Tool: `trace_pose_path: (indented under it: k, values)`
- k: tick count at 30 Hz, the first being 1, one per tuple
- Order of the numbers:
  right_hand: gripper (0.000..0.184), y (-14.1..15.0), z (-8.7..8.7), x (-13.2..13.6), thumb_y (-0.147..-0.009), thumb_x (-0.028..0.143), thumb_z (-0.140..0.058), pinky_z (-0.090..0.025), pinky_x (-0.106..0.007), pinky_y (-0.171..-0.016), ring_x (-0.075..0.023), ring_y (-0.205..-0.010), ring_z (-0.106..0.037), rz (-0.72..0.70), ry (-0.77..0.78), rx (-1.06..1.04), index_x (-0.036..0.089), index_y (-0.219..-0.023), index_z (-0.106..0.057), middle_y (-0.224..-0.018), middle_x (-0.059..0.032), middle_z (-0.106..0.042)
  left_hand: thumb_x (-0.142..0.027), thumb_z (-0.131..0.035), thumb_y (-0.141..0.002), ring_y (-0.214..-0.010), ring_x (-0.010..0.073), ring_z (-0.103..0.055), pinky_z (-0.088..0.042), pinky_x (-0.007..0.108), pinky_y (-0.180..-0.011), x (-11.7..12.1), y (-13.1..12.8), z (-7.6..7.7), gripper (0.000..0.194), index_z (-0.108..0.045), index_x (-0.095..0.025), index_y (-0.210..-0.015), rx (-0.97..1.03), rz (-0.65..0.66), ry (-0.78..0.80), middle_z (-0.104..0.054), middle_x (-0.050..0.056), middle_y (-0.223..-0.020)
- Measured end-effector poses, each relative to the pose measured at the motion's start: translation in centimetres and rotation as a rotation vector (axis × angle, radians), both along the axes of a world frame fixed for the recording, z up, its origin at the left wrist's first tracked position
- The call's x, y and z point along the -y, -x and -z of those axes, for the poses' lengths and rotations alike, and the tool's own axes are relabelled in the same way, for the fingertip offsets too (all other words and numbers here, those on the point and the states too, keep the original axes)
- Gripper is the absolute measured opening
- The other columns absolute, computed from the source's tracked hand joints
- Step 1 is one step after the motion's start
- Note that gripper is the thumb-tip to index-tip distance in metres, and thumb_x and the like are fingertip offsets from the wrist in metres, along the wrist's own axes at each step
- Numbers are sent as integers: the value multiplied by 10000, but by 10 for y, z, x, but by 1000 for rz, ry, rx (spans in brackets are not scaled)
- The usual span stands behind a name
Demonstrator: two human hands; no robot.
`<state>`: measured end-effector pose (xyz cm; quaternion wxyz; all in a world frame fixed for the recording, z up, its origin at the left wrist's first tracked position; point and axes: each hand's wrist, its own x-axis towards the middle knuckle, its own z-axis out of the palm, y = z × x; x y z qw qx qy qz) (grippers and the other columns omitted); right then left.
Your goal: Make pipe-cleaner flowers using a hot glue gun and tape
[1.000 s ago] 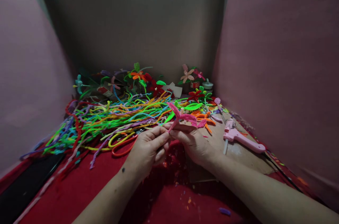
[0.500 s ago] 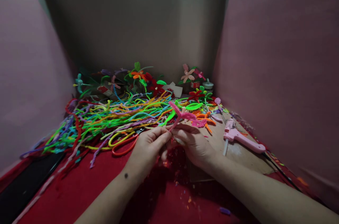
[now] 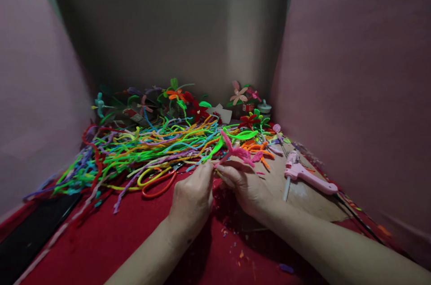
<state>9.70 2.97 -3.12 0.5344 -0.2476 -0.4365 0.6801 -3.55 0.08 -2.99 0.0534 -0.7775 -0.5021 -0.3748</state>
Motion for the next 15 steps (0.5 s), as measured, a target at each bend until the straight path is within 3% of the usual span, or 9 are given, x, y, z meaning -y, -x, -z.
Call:
trace_pose_path:
  k: [4, 8, 12, 15]
  values:
    - [60, -2, 1, -2, -708, 258, -705, -400, -275, -714, -138, -693, -518, -5, -76, 66, 204, -731, -694, -674, 27, -605, -163, -441, -867, -644, 120, -595, -426, 198, -581, 3, -4, -9, 167, -601, -212, -881, 283, 62, 111, -651, -1, -737]
    - [120, -3, 0, -5, -718, 311, -695, -415, -285, -690, -144, -661, -539, -109, -78, -4, 202, -768, -697, -680, 20, -626, -256, -506, -835, -463, 91, -460, -321, 182, -423, 5, -8, -15, 134, -605, -211, -757, 601, 84, 345, -512, -51, -516]
    - [159, -3, 0, -7, -703, 317, -706, -419, -267, -602, -125, -568, -538, -187, -38, -43, 179, -781, -691, -639, 17, -631, -318, -565, -786, -357, 48, -352, -254, 162, -351, 4, -9, -20, 159, -562, -180, -707, 896, 152, 623, -478, -69, -479]
    - [151, -3, 1, -10, -659, 275, -748, -407, -246, -557, -106, -534, -522, -162, 4, -46, 166, -744, -688, -614, 21, -630, -339, -598, -759, -306, 31, -337, -234, 143, -306, 4, -8, -24, 180, -543, -171, -728, 1039, 193, 784, -527, -62, -494]
